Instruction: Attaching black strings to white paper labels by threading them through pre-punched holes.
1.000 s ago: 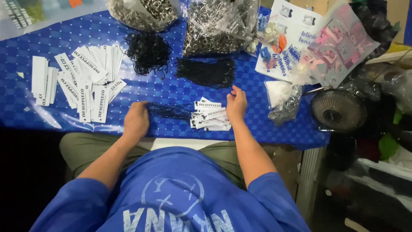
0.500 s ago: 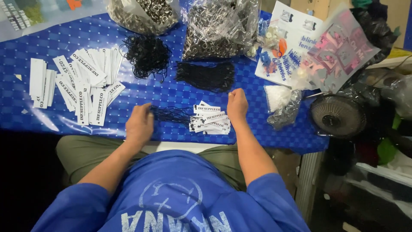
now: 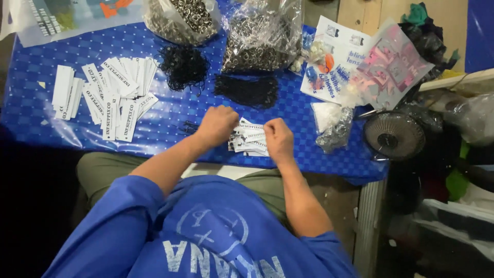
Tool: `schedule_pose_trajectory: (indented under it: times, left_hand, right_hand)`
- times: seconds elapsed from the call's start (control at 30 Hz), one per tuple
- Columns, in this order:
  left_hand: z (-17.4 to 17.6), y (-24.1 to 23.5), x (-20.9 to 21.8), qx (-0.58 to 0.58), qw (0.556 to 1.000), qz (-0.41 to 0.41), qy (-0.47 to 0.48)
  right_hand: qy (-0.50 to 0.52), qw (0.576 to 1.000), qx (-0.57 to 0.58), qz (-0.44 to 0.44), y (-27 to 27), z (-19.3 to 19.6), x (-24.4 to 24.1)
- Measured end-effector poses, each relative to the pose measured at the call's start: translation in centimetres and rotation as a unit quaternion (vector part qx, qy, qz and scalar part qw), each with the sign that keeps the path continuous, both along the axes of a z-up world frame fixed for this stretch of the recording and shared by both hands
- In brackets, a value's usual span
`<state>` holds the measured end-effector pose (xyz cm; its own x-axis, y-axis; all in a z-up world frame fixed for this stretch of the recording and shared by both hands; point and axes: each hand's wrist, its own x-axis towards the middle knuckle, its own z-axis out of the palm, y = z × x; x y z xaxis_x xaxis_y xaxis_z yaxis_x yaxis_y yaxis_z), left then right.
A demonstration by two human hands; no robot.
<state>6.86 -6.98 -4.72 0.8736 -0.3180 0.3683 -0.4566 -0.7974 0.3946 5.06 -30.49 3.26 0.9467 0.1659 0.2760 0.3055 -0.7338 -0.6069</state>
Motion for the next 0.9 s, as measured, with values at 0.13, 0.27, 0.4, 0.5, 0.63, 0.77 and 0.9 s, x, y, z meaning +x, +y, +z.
schedule_pose_trajectory:
  times: [0.13,0.27,0.4,0.5,0.63,0.77,0.9]
  left_hand:
    - [1.5,3.0,-0.7,0.058,0.998,-0.003,-0.015]
    - [0.6,5.7,-2.4,0.07,0.997,0.021,0.031]
    - [1.3,6.4,-4.3,-0.019,0.987,0.068,0.143]
    - [2.7,5.4,-5.9,-0.054,0.968,0.086,0.228]
    - [5.3,3.3,-8.3,-0.056,0.964,0.081,0.247]
    - [7.1,-0.6,-9.2,-0.19,0.952,-0.037,0.237]
    - [7.0,-2.1,-9.0,-0.241,0.898,-0.024,0.366]
  right_hand:
    - [0.038,0.996,0.032,-0.069,-1.8,1.3,-1.3]
    - [0.068,0.989,0.039,-0.128,-4.3,0.5,-2.3]
    - [0.17,0.972,0.045,-0.155,-5.9,-1.4,-3.2]
    - [0.203,0.966,0.041,-0.152,-5.0,-2.3,-4.8]
    - [0.193,0.975,0.051,-0.102,-2.6,-0.7,-6.0]
    - [0.114,0.99,0.086,-0.003,2.1,3.5,-7.0]
    - [0.052,0.992,0.102,-0.052,2.3,5.9,-5.3]
